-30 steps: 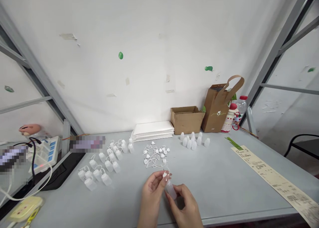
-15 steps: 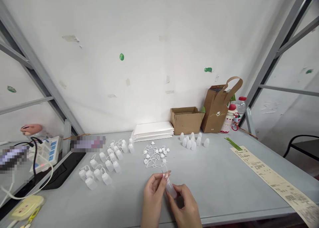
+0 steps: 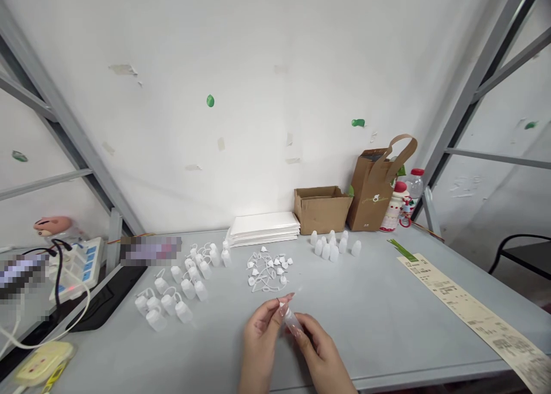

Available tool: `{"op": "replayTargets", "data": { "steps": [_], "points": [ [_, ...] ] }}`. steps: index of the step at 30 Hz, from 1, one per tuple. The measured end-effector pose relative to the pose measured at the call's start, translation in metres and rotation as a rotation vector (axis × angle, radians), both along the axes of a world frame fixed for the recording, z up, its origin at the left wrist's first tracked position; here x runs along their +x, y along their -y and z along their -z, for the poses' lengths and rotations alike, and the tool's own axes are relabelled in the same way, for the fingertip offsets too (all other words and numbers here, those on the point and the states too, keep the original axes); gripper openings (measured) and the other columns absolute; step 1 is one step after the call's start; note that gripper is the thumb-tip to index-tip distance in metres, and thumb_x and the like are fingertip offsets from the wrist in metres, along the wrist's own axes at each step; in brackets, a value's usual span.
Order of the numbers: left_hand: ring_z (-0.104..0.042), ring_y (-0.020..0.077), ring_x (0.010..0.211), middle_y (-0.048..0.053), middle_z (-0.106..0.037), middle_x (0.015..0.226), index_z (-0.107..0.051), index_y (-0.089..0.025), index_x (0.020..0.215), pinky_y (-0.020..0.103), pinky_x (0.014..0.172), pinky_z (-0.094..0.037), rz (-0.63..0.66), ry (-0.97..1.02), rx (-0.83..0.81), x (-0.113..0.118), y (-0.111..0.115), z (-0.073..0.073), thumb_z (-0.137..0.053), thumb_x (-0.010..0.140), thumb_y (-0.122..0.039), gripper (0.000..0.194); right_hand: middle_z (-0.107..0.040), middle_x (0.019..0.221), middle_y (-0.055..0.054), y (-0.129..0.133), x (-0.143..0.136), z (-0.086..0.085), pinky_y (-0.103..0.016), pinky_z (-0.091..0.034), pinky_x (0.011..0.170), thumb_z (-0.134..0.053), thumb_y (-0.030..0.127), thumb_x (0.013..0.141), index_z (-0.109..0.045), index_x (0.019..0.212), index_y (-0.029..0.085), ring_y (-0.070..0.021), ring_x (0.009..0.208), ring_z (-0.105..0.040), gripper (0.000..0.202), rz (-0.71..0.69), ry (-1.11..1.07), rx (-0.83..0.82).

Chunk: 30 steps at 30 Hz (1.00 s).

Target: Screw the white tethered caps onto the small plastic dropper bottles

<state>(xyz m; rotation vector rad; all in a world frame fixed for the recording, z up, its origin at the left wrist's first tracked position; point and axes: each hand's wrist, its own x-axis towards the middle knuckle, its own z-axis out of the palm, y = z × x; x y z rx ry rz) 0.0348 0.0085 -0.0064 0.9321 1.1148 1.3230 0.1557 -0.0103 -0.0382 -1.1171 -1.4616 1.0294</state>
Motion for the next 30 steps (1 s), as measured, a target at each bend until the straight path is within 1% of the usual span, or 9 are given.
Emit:
{"op": "replayTargets", "data": {
  "steps": [3, 6, 10, 13, 18, 21, 23, 27, 30],
  "points": [
    [-0.054, 0.028, 0.11, 0.01, -0.066, 0.112, -0.072, -0.02, 0.076, 0.037, 0.094, -0.042, -0.065, -0.159, 0.08, -0.004, 0.0, 0.002, -0.067, 0.066, -0.04, 0.023, -0.064, 0.084, -0.005, -0.002, 0.001, 0.002, -0.027, -0.05, 0.068, -0.047, 0.041, 0.086, -0.065, 0.098, 0.021, -0.018, 0.073, -0.06, 0.03, 0.029, -0.052, 0.02],
    [-0.054, 0.0286, 0.111, 0.01, -0.066, 0.112, -0.072, -0.021, 0.074, 0.038, 0.095, -0.041, -0.112, -0.238, 0.106, -0.006, 0.001, 0.004, -0.067, 0.066, -0.038, 0.02, -0.065, 0.084, -0.005, -0.002, 0.003, 0.004, -0.027, -0.05, 0.067, -0.055, 0.042, 0.081, -0.065, 0.098, 0.021, -0.0176, 0.071, -0.061, 0.029, 0.049, -0.154, -0.05],
    [-0.058, 0.0284, 0.105, 0.01, -0.071, 0.1, -0.072, -0.019, 0.075, 0.039, 0.093, -0.043, -0.084, -0.102, 0.055, -0.002, 0.002, 0.005, -0.068, 0.065, -0.04, 0.023, -0.067, 0.079, -0.004, -0.002, 0.004, 0.005, -0.028, -0.05, 0.068, -0.065, 0.041, 0.073, -0.065, 0.089, 0.019, -0.0189, 0.073, -0.061, 0.027, 0.061, -0.265, -0.127],
    [-0.06, 0.03, 0.102, 0.012, -0.072, 0.098, -0.073, -0.018, 0.077, 0.04, 0.09, -0.045, -0.027, -0.009, -0.015, 0.002, 0.002, 0.004, -0.069, 0.063, -0.042, 0.028, -0.066, 0.077, -0.004, -0.001, 0.005, 0.004, -0.027, -0.049, 0.067, -0.066, 0.041, 0.073, -0.065, 0.086, 0.018, -0.0184, 0.072, -0.06, 0.026, 0.058, -0.274, -0.141],
    [-0.051, 0.0291, 0.115, 0.011, -0.072, 0.097, -0.073, -0.02, 0.072, 0.038, 0.096, -0.039, -0.023, -0.111, 0.06, -0.002, -0.001, 0.0, -0.069, 0.064, -0.04, 0.022, -0.058, 0.062, 0.0, -0.001, 0.004, 0.005, -0.025, -0.045, 0.057, -0.051, 0.051, 0.081, -0.064, 0.086, 0.016, -0.0138, 0.056, -0.053, 0.037, -0.027, -0.229, -0.123],
    [-0.061, 0.0281, 0.1, 0.011, -0.074, 0.087, -0.071, -0.019, 0.068, 0.037, 0.089, -0.045, 0.052, -0.107, 0.045, -0.007, -0.002, -0.004, -0.068, 0.065, -0.04, 0.022, -0.055, 0.057, 0.001, -0.002, 0.003, 0.006, -0.024, -0.042, 0.053, -0.042, 0.053, 0.085, -0.065, 0.088, 0.016, -0.0127, 0.052, -0.05, 0.043, -0.044, -0.203, -0.107],
    [-0.066, 0.026, 0.087, 0.01, -0.075, 0.083, -0.07, -0.018, 0.069, 0.035, 0.083, -0.048, 0.055, -0.097, 0.033, -0.009, -0.002, -0.004, -0.069, 0.065, -0.04, 0.023, -0.057, 0.061, 0.0, -0.002, 0.003, 0.006, -0.024, -0.042, 0.054, -0.042, 0.05, 0.086, -0.066, 0.09, 0.017, -0.0132, 0.053, -0.051, 0.041, -0.043, -0.173, -0.107],
    [-0.066, 0.0255, 0.084, 0.01, -0.075, 0.082, -0.069, -0.017, 0.071, 0.033, 0.079, -0.05, -0.047, -0.083, 0.004, -0.007, -0.001, 0.0, -0.07, 0.062, -0.043, 0.028, -0.064, 0.076, -0.003, -0.002, 0.001, 0.007, -0.027, -0.046, 0.062, -0.061, 0.043, 0.076, -0.064, 0.1, 0.02, -0.0161, 0.064, -0.055, 0.034, -0.006, -0.165, -0.107],
    [-0.066, 0.0262, 0.086, 0.011, -0.075, 0.084, -0.07, -0.017, 0.073, 0.034, 0.08, -0.049, -0.029, -0.036, -0.034, -0.007, -0.002, 0.001, -0.071, 0.061, -0.043, 0.028, -0.062, 0.069, -0.001, -0.001, 0.0, 0.01, -0.025, -0.045, 0.06, -0.067, 0.043, 0.07, -0.062, 0.092, 0.019, -0.0154, 0.062, -0.055, 0.033, 0.049, -0.219, -0.126]
  ]
}}
